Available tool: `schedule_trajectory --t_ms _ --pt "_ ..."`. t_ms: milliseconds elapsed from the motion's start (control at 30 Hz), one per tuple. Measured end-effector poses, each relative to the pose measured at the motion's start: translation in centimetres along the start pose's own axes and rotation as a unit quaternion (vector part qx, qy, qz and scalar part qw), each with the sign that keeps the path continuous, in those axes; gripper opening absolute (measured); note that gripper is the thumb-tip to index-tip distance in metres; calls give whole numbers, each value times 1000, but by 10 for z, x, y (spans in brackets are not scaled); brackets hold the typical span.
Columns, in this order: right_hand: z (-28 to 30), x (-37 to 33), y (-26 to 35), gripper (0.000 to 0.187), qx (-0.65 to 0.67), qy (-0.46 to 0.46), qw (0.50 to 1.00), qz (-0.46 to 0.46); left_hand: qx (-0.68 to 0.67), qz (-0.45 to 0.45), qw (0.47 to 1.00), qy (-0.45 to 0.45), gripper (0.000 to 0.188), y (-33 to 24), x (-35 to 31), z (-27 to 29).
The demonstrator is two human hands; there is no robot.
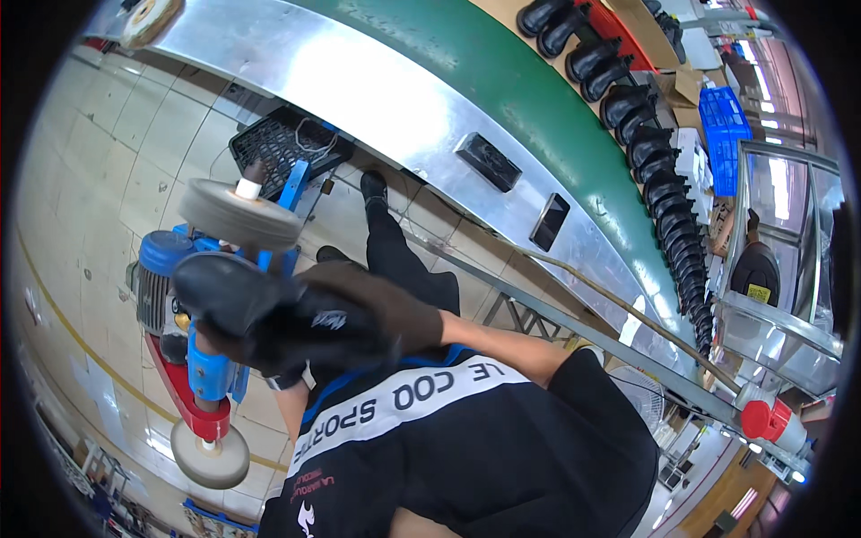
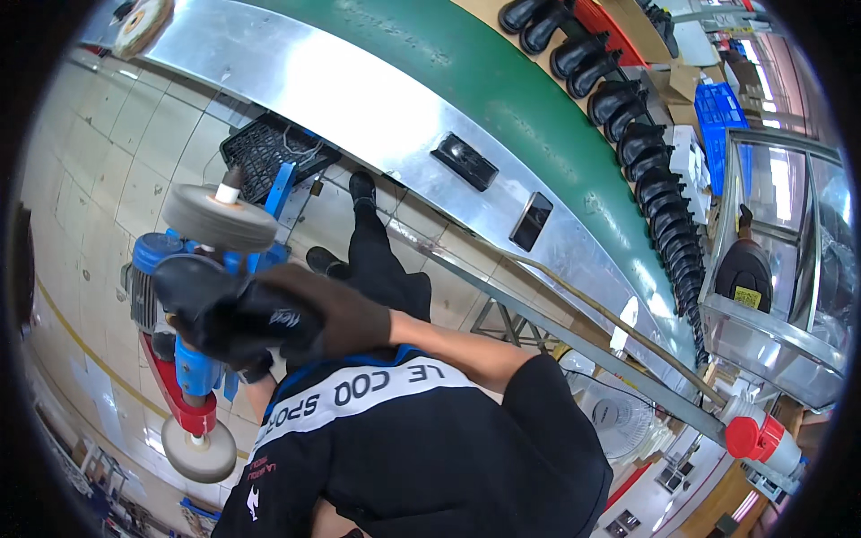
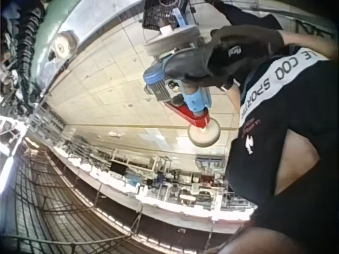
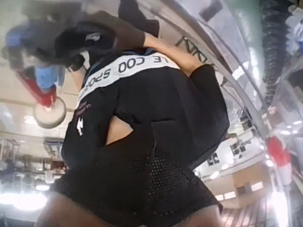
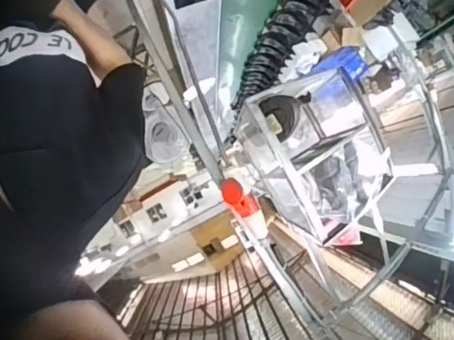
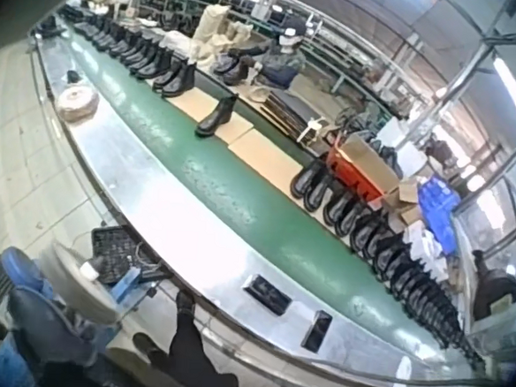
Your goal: The person repeatedly picks up black leather boots from a green conveyor belt and presses them against a rotating buffing wheel to polish the soles and sides. After each boot is treated, it is placed back onto the moving belt. The process is repeated for multiple boots in a continuous assembly-line fashion.
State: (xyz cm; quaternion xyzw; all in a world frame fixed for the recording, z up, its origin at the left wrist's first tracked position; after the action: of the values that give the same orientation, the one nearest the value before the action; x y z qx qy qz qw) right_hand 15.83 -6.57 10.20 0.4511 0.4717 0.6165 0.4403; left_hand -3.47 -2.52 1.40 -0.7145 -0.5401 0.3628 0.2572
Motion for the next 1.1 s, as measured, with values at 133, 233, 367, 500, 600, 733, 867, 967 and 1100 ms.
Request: schedule_trajectory --t_ms 133,233,367,500,600,733,867,967,1100 --pt "35 10 -37 81 22 172 983 -58 -38 -55 995 -74 81 -29 22 21" --pt "225 -29 -185 78 -346 -135 907 -198 -36 -105 986 -125 80 -71 14 51" --pt "310 -104 -265 67 -540 -60 746 -385 -24 -133 975 -175 79 -103 12 83" --pt "291 -83 -275 75 -526 -58 772 -353 -24 -175 954 -240 78 -123 -29 114" --pt "272 -77 -271 79 -463 -82 790 -393 -27 -198 939 -279 77 -133 -65 133" --pt "201 -64 -257 93 -395 -70 832 -383 -51 -221 929 -292 76 -137 -80 153" --pt "19 17 -221 81 -350 131 879 -296 -54 -244 915 -317 74 -143 -111 163" --pt "-48 41 -213 88 -334 154 897 -246 -54 -252 910 -324 73 -146 -122 169" --pt "-53 41 -218 86 -340 98 902 -247 -61 -250 913 -316 72 -142 -117 183"
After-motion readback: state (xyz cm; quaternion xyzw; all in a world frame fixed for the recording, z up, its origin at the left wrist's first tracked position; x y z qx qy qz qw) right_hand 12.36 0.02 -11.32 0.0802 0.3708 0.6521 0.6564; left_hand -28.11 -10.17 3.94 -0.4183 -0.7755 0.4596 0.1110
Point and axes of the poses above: each hand's wrist, its own x-axis towards the middle knuckle, its own z-axis out of the back of the hand, y = z × x, the point moved 7 cm from there along x, towards the middle knuckle, and after that the axes turned 1 degree about -x, right-handed, at the moved point
